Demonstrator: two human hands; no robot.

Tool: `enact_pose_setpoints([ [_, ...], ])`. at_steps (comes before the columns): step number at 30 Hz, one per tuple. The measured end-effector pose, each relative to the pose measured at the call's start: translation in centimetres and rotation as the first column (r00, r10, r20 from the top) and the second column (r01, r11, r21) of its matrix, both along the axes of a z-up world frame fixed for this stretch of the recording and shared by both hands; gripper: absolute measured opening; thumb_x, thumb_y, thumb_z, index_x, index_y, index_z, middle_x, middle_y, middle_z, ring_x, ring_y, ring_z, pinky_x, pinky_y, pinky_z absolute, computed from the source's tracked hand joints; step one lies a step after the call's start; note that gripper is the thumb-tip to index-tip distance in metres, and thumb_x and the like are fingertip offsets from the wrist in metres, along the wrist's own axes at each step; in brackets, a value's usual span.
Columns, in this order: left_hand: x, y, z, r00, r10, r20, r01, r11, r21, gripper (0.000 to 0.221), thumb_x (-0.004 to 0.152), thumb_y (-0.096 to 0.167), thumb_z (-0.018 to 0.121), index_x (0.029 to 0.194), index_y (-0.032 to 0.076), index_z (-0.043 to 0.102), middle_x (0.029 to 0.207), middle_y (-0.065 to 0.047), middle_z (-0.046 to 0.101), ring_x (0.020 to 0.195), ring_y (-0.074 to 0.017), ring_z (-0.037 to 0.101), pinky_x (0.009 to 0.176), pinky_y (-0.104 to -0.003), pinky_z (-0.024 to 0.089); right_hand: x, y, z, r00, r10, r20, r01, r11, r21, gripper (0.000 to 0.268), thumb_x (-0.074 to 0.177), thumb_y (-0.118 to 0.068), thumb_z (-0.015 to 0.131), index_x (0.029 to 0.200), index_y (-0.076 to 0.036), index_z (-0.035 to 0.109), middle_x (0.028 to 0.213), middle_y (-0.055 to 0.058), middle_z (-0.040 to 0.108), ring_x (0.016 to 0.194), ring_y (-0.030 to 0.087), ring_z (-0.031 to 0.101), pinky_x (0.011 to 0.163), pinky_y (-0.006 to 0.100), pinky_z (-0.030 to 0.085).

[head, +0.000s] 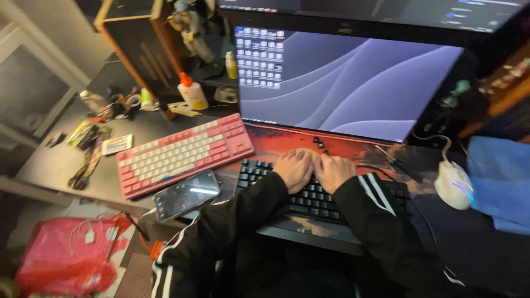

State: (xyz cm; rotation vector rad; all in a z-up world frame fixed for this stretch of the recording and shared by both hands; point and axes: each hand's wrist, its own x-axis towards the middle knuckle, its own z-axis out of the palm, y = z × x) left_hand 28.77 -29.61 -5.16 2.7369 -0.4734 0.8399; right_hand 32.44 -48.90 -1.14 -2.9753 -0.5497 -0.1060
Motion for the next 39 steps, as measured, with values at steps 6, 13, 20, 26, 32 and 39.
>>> enact_pose_setpoints([
  [6,0.1,0.3,-0.6,1.000,0.009,0.018,-0.009,1.000,-0.004,0.023,0.111,0.037,0.061,0.108,0.016,0.070,0.099,-0.010,0.079,0.097,-0.0387,0.085,0.077,-0.046,0.067,-1.0,0.6,1.5,0.999,-0.031,0.013,0.030,0.998,0.058,0.047,0.115,-0.053,0.049,0.087,-0.019,0.067,0.084,0.005,0.084,0.093,0.042,0.088,0.085,0.053,0.069],
  [13,0.2,0.2,-0.7,1.000,-0.003,0.024,0.003,1.000,-0.010,0.026,0.114,0.038,0.057,0.106,0.017,0.069,0.094,-0.008,0.077,0.093,-0.0373,0.085,0.074,-0.045,0.067,-0.6,0.3,1.4,0.995,-0.086,0.055,0.078,0.988,0.133,0.050,0.117,-0.060,0.054,0.084,-0.023,0.063,0.080,0.003,0.083,0.090,0.041,0.088,0.084,0.052,0.069],
  [20,-0.4,0.1,0.4,0.999,0.014,0.031,-0.013,1.000,-0.022,0.028,0.117,0.038,0.056,0.106,0.016,0.070,0.093,-0.008,0.079,0.094,-0.0394,0.087,0.076,-0.047,0.067,4.7,1.0,5.7,0.970,-0.017,0.244,0.003,0.998,0.058,0.051,0.118,-0.064,0.058,0.094,-0.021,0.073,0.085,0.011,0.085,0.092,0.046,0.089,0.086,0.058,0.069],
  [26,-0.5,-0.2,1.8,1.000,-0.013,0.001,0.013,0.997,0.076,0.032,0.118,0.038,0.054,0.108,0.014,0.073,0.099,-0.014,0.081,0.098,-0.0424,0.087,0.079,-0.049,0.066,8.7,2.2,1.7,0.789,0.252,0.561,-0.273,0.961,-0.048,0.037,0.111,-0.055,0.072,0.087,-0.027,0.068,0.079,-0.001,0.081,0.080,0.027,0.087,0.074,0.043,0.071],
  [32,-0.5,-1.1,2.4,0.988,0.030,-0.150,-0.027,0.999,0.019,0.041,0.121,0.042,0.048,0.108,0.013,0.073,0.102,-0.014,0.083,0.098,-0.0433,0.087,0.081,-0.049,0.065,7.9,-1.3,5.1,0.760,0.358,0.542,-0.432,0.902,0.010,0.038,0.107,-0.061,0.080,0.108,-0.024,0.071,0.094,0.004,0.080,0.101,0.030,0.085,0.086,0.044,0.070],
  [39,-0.4,-1.6,2.9,0.997,-0.026,-0.069,0.027,0.999,0.021,0.039,0.119,0.039,0.056,0.104,0.010,0.076,0.099,-0.016,0.085,0.086,-0.0428,0.085,0.071,-0.052,0.065,-0.2,-17.3,8.7,0.913,0.147,0.380,-0.268,0.920,0.286,0.013,0.121,-0.024,0.079,0.124,-0.014,0.086,0.117,0.008,0.088,0.111,0.034,0.083,0.101,0.047,0.066],
])
